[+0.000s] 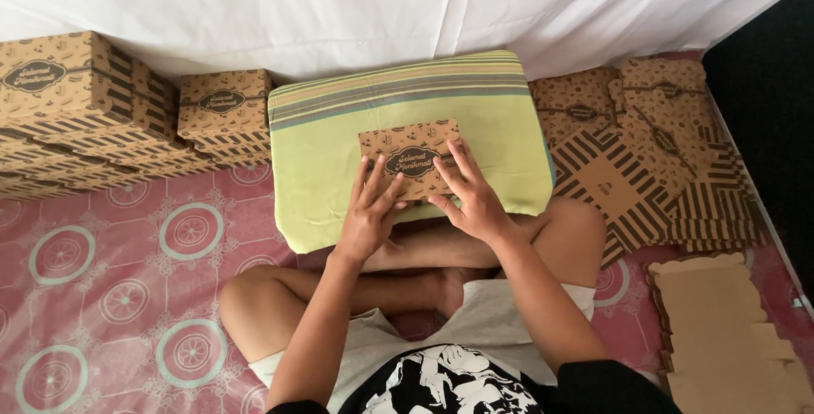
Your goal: Assembling small cardboard boxes by folding flat sheets along pre-scored lines and tucking in tabs.
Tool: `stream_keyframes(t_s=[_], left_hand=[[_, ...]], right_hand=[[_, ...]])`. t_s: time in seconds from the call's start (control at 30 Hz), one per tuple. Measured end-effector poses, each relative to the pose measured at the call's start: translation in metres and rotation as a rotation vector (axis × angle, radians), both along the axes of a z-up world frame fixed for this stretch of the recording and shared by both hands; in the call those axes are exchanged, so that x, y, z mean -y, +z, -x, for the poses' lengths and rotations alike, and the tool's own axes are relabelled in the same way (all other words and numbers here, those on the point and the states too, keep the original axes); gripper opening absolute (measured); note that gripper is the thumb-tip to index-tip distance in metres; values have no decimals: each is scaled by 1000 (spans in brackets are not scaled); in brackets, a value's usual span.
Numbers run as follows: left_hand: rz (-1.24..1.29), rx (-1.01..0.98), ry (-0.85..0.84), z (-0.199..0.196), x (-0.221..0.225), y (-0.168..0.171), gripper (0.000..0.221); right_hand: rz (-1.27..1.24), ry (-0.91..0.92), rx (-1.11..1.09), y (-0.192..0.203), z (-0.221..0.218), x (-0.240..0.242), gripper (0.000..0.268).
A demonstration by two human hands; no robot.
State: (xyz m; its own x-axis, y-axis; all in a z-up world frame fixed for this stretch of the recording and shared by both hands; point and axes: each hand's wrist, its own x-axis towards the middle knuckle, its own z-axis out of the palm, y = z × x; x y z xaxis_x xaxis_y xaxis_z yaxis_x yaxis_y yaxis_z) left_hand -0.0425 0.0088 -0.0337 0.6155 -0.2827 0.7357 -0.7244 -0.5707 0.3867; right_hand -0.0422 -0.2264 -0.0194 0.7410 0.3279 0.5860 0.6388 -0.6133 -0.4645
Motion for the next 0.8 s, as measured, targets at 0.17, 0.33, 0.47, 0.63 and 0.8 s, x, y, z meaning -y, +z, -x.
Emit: stream_keyframes(t_s=[0.17, 0.33, 0.47, 0.63, 0.8], left_hand=[[9, 5, -33, -1, 1, -14, 39], [37, 8, -58, 1, 0, -13, 38], [81, -48, -73, 5, 3, -8, 35], [440, -457, -52, 28, 0, 9, 78], [590, -762, 74, 39, 23, 45, 69]], right_hand=[[60, 2, 2, -6, -1, 6, 67], [60, 19, -21, -4, 1, 8, 65], [15, 39, -49, -2, 5, 8, 61], [-268, -34, -219, 2, 17, 4, 84], [-364, -163, -474, 38, 35, -21, 82]])
